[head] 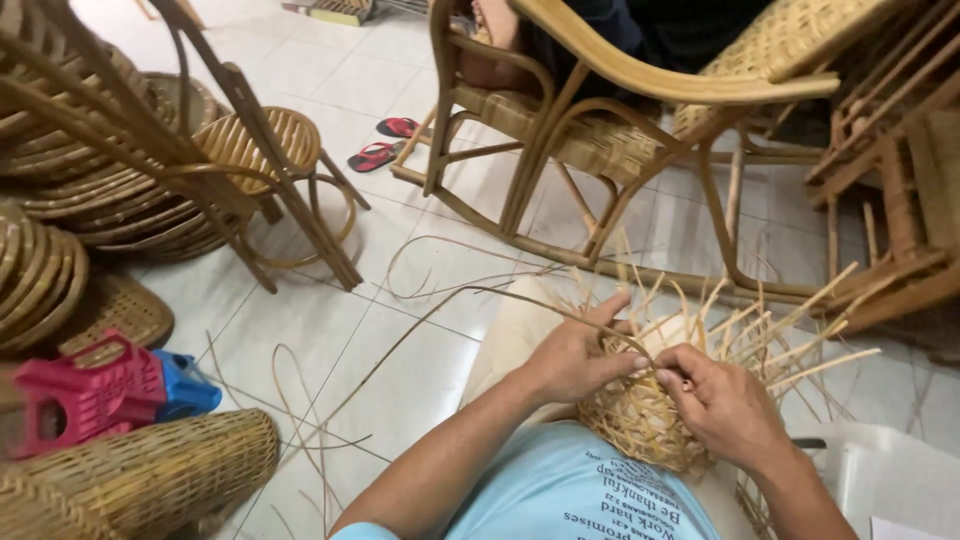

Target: A person is weaving a small basket using thin strands of natural material, likely rattan or bamboo.

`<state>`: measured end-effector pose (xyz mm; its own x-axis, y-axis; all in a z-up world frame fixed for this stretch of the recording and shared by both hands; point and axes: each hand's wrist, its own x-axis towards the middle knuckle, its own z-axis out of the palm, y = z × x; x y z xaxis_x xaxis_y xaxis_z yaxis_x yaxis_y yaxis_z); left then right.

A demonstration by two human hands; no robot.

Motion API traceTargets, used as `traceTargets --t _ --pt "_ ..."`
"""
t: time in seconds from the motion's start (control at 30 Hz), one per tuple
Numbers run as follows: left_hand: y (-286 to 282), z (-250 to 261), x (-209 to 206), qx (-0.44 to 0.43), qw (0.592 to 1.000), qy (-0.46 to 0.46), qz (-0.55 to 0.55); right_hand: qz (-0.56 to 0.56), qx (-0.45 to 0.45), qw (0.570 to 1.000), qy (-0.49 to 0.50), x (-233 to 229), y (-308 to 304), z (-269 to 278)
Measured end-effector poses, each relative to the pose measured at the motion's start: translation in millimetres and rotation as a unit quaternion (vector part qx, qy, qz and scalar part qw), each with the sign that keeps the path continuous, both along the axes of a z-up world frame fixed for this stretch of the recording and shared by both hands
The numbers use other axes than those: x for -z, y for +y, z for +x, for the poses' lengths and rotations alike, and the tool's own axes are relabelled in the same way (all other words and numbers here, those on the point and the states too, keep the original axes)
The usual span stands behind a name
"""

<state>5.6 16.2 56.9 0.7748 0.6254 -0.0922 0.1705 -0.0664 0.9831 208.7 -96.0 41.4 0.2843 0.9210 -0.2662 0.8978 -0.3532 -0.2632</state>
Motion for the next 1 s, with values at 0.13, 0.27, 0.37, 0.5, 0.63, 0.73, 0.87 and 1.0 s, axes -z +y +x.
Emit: traceTargets --t 0.13,0.27,0.37,0.5,0.63,0.73,0.87,1.0 --pt "-2.6 13.6 29.7 -0.031 0.986 -0.150 -0.068 0.026 -0.007 0.999 0.021 -6.6 -0.4 -3.3" --pt "-15.0 17.7 44.5 -0.109 0.975 -0.186 -0.052 0.019 0.026 0.999 0.007 -9.3 0.6 -6.8" --pt "-27.4 15.4 52.6 -0.127 0.968 -0.214 -0.012 0.036 0.021 0.999 0.005 -2.7 0.7 -4.5" --pt "-36.0 2.7 51.3 -0.077 0.947 -0.302 0.078 0.052 0.035 0.998 0.021 3.2 0.7 -3.6" --pt "-50.3 -21.7 41.6 -0.043 0.952 -0.239 0.188 0.115 0.024 0.992 0.041 6.1 -8.6 -6.0" --pt "-57.9 -32.6 27.2 -0.008 0.929 -0.198 0.313 0.161 -0.018 0.983 0.085 -0.1 -10.1 -10.3" --pt "-54.1 -37.4 29.0 -0.021 0.859 -0.177 0.480 0.169 -0.042 0.981 0.091 0.5 -8.9 -10.3" --pt "-52.5 -40.2 19.1 -0.028 0.884 -0.204 0.419 0.184 -0.085 0.975 0.093 8.2 -8.9 -8.6"
